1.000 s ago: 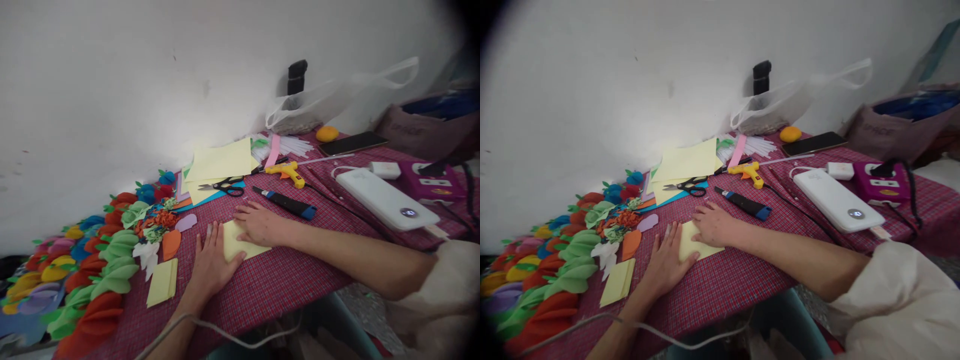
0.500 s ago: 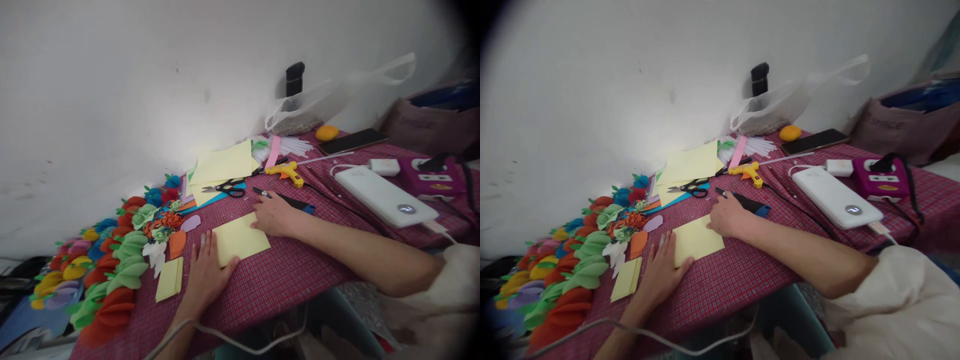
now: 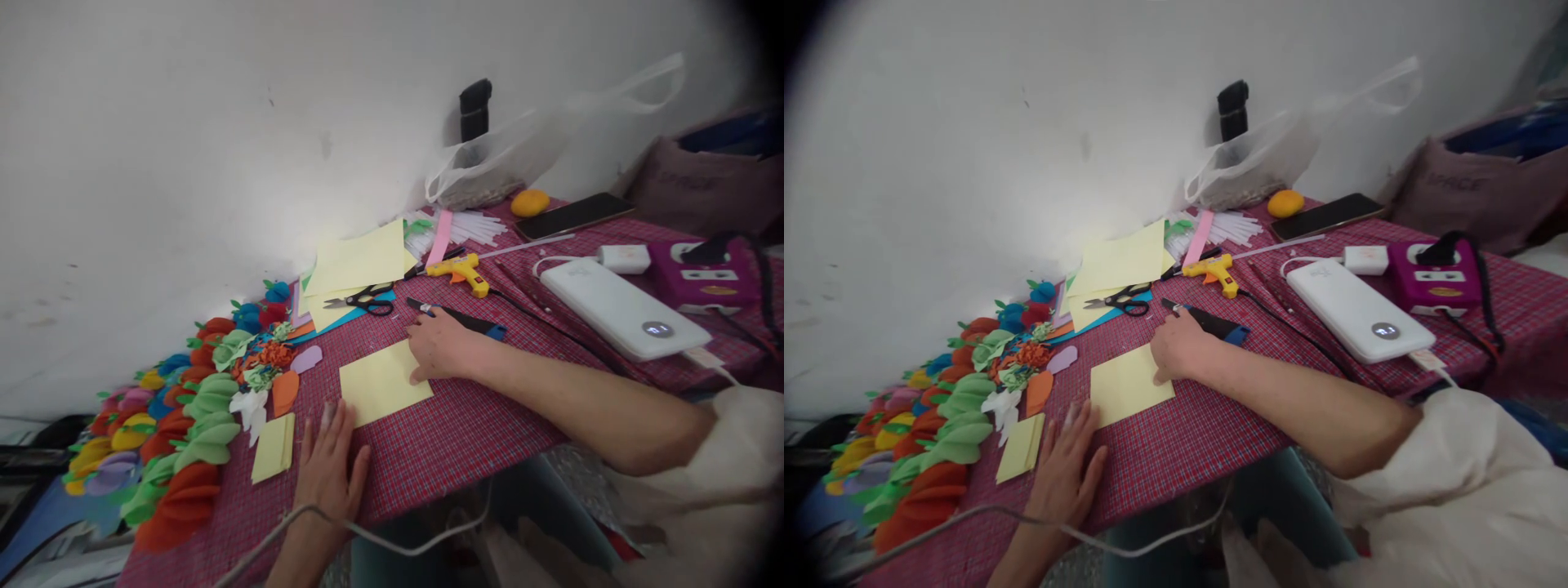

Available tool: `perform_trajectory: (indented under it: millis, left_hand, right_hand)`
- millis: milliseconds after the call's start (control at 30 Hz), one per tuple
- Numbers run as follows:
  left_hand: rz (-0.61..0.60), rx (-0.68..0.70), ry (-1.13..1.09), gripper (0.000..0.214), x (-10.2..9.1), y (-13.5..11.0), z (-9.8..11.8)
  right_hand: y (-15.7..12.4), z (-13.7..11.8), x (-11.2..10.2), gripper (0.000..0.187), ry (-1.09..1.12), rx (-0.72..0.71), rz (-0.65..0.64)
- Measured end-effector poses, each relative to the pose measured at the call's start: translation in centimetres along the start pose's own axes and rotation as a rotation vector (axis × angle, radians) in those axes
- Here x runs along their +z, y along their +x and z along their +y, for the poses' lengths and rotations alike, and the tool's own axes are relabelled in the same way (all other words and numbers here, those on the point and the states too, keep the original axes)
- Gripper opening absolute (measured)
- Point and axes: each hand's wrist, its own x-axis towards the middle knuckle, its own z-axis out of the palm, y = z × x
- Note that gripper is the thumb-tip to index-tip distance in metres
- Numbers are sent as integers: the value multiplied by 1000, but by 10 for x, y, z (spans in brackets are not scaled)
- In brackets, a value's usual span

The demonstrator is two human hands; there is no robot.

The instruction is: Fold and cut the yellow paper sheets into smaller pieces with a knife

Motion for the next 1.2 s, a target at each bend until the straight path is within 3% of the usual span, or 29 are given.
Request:
perform_trajectory:
  millis: [133, 333, 533, 833, 1200]
  left_hand:
    - [-87, 39, -23, 57, 1, -7, 10]
    - [-104, 26, -58, 59, -2, -18, 10]
    - [-63, -13, -91, 55, -4, -26, 6]
    - [-1, -135, -182, 43, -4, -28, 7]
    - [153, -190, -183, 30, -2, -27, 6]
  right_hand:
    - [1, 1, 0, 53, -10, -7, -11]
    - [-2, 0, -4, 61, 0, -17, -45]
    - [-3, 2, -5, 68, -6, -45, -61]
    - [-3, 1, -7, 63, -9, -70, -87]
    - [-2, 3, -3, 66, -47, -73, -88]
